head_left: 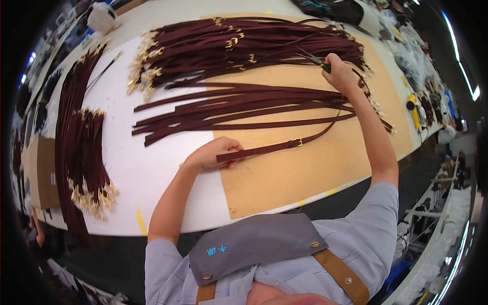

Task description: Assemble hardware components onto leather straps and organize them on a workspace.

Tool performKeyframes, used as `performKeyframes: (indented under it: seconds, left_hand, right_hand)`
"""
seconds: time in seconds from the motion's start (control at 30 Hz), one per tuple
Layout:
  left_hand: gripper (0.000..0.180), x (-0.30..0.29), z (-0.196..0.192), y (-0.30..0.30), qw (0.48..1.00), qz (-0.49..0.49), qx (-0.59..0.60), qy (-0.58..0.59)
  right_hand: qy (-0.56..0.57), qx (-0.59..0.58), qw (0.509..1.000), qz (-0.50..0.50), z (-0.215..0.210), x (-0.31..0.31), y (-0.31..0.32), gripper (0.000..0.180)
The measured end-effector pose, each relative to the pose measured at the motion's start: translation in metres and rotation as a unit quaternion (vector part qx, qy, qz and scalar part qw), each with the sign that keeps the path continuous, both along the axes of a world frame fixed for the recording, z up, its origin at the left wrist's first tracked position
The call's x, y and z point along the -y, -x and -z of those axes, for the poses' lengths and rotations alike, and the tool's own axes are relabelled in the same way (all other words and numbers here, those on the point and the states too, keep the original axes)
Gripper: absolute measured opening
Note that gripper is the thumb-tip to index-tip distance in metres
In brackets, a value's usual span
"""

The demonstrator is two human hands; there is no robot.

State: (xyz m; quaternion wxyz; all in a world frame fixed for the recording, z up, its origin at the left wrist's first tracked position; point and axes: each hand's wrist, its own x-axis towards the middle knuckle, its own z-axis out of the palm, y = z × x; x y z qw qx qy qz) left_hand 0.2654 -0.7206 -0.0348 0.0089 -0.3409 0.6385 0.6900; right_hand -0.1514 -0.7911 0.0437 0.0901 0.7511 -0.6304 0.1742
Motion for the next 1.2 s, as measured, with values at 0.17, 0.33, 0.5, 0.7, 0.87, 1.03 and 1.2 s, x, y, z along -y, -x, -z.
performKeyframes:
  seconds: [0.17,0.33,0.5,0.7,0.87,1.03,1.2]
  left_hand:
    - [0.023,-0.005,-0.004,0.001,0.999,0.004,-0.028,0.028]
    - [0.025,-0.005,-0.017,0.010,0.986,-0.141,-0.028,-0.089]
    - [0.035,-0.011,-0.011,0.003,0.983,-0.146,-0.086,-0.067]
    - [0.025,-0.005,-0.019,-0.008,0.974,-0.126,-0.140,-0.129]
    - [0.012,-0.002,-0.031,-0.002,0.983,-0.101,-0.147,-0.043]
    - [0.012,-0.004,-0.029,-0.005,0.978,-0.129,-0.144,-0.077]
    - [0.012,-0.005,-0.030,-0.008,0.975,-0.127,-0.148,-0.110]
  right_hand:
    - [0.018,0.490,0.871,0.020,-0.012,-0.063,-0.048,0.024]
    - [-0.017,0.638,0.770,0.019,0.074,-0.155,-0.111,0.022]
    - [-0.114,0.505,0.853,0.068,0.104,-0.188,-0.130,0.019]
    - [-0.282,0.747,0.602,-0.008,0.061,-0.166,-0.123,0.023]
    - [-0.299,0.600,0.739,-0.061,0.011,-0.161,-0.119,0.030]
    - [-0.157,0.180,0.969,-0.068,-0.007,-0.158,-0.139,0.041]
    - [-0.106,0.012,0.991,-0.081,0.003,-0.158,-0.140,0.057]
